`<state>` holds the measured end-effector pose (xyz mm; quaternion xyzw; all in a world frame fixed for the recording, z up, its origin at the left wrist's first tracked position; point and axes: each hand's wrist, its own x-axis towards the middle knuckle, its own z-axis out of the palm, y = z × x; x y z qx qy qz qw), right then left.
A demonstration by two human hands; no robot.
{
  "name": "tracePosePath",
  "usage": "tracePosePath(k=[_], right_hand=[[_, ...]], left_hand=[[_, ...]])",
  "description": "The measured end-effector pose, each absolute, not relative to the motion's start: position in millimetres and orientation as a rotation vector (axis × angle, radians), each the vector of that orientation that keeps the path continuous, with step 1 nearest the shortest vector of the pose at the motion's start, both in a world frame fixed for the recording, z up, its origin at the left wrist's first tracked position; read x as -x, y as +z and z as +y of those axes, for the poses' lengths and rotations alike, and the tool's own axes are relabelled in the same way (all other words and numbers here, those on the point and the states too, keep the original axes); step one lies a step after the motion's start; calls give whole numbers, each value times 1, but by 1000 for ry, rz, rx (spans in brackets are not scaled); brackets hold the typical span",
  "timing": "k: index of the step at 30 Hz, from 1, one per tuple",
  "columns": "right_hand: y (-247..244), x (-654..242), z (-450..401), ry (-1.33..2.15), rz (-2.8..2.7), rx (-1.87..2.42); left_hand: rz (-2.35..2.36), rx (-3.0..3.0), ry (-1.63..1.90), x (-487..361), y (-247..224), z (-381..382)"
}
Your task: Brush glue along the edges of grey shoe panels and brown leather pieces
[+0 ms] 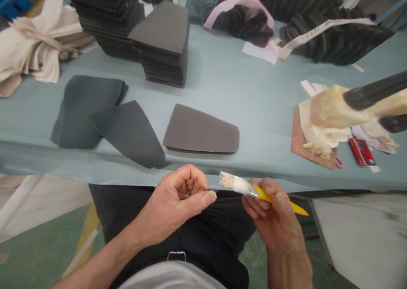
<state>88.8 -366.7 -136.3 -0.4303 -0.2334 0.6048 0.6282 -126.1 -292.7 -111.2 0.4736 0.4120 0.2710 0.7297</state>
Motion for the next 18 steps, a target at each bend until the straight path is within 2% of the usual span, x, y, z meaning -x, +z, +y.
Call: tracePosePath(k=[18], right_hand=[[-158,-94,-363,1350,-586,1042]], left_hand=[[961,-1256,728,136,-113,-301]])
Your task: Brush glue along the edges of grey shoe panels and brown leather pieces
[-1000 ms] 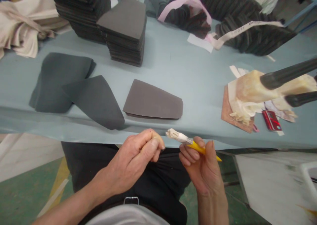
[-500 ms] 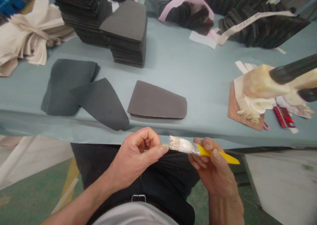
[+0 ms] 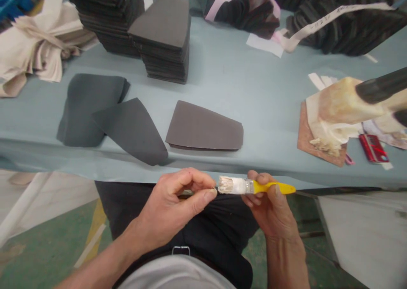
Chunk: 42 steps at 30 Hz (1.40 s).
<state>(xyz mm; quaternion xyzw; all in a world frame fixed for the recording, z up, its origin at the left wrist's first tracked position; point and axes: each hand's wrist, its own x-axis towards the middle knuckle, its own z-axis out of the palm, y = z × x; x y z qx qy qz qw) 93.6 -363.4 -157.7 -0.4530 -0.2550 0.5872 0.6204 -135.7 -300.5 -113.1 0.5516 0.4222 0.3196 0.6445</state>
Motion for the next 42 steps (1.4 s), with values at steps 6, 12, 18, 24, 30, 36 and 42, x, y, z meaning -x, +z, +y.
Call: tracePosePath(k=[6,12,18,24,30,36,42], right_hand=[[-160,-92,-366,1300,-617,1082],[-152,-89,-364,1245,-726,1095],[-148,-89,-370,1118,-822,1177],[-138,-89,-376,1016,-943,1267],[-124,-85,-381,916,-1054,1326],[-116,-64,-385,775,-1151,1422],[-103,-46,-410,694,-1079,1420]], left_hand=[[939,-1711,880,133,-110,-299],[933,-1947,949,134,-118,-299],[956,-2016,950,134,-118,-297],[1021,-1966,930,134,-116,-296],[1076,-2041,968,133,-119,-296],[1178,-2199,1013,128,-118,-300],[1386,-2156,1067,146,-117,-291]])
